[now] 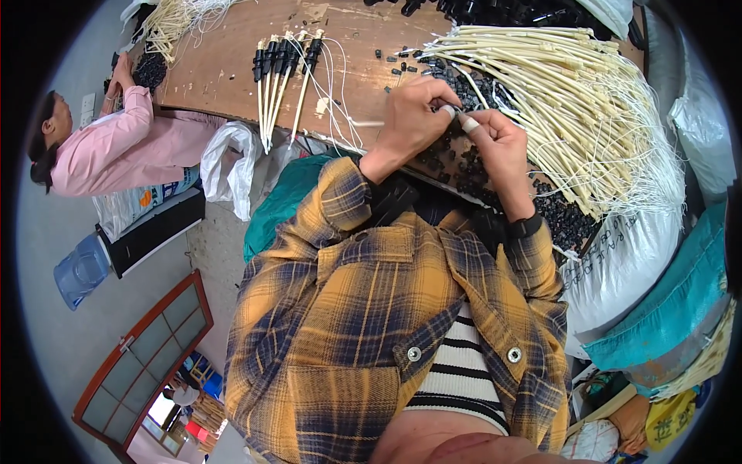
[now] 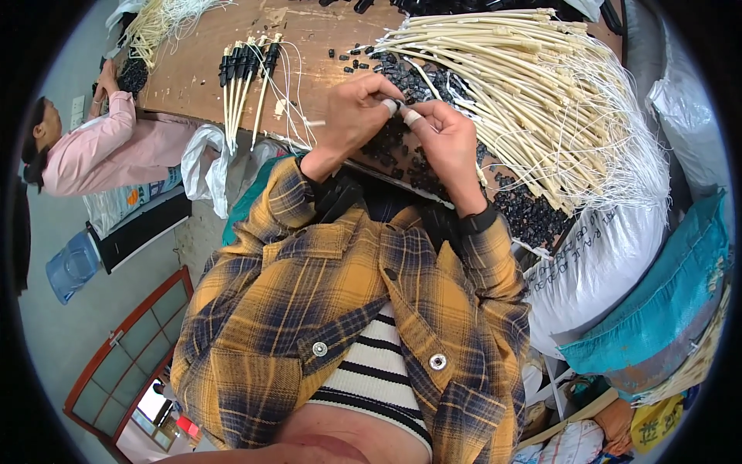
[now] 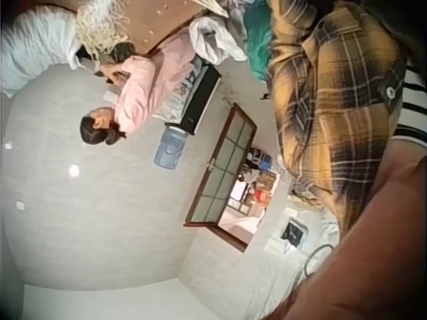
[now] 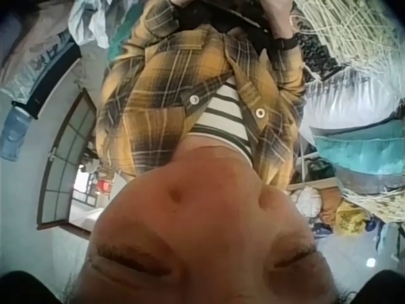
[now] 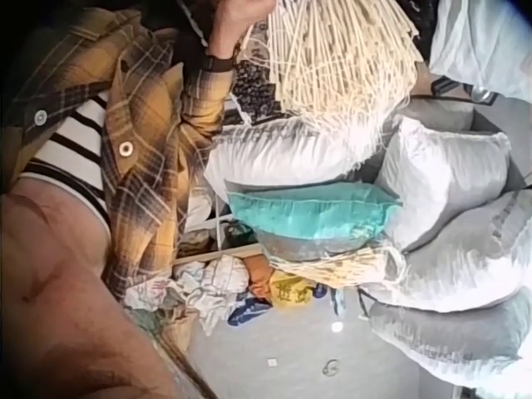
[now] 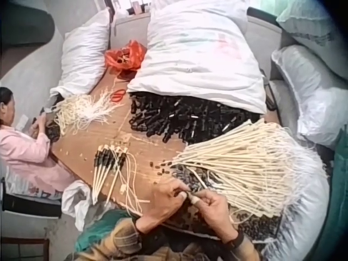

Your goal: The person retrieves bundles of white cords and black plastic components from a green bag and places them on a wooden table. They then assemble the pieces by sliding the black components onto the white cords by hand.

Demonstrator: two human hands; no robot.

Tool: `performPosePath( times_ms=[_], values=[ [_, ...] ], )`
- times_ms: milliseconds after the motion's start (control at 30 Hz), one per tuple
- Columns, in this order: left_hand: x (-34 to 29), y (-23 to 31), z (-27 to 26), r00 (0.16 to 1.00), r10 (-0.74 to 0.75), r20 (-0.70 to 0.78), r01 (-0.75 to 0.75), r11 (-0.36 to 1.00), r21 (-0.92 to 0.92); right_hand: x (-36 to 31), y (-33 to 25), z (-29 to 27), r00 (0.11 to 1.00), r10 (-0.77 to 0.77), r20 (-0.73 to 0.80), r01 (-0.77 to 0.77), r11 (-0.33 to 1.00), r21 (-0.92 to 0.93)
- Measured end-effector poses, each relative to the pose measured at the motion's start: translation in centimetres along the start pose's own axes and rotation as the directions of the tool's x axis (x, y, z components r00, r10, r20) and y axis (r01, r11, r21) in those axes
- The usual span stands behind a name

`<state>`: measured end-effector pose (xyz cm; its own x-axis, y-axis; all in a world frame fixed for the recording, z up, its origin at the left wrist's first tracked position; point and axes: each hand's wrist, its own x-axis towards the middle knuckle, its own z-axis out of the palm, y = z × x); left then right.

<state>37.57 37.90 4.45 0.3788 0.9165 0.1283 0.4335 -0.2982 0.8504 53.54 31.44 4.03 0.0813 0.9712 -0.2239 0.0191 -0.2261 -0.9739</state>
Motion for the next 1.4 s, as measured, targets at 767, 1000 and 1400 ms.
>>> performPosePath(
  times_ms=[767, 1000, 1400],
  values=[
    [-0.7, 0.1, -1.7, 0.924, 0.336, 0.185, -0.383, 0.809, 0.446, 0.6, -2.3, 1.2, 0.982, -0.180, 0.060, 0.189, 0.899, -0.395],
    [-0.1, -6.7, -12.4, 0.893, 0.330, -0.306, -0.033, 0.727, 0.686, 0.6, -4.4, 0.7, 0.802, -0.597, 0.023, 0.489, 0.634, -0.599],
    [11.0, -6.7, -7.5, 0.933, 0.267, -0.240, -0.122, 0.863, 0.490, -1.2, -2.1, -2.9, 0.958, -0.285, 0.026, 0.126, 0.337, -0.933]
  ],
)
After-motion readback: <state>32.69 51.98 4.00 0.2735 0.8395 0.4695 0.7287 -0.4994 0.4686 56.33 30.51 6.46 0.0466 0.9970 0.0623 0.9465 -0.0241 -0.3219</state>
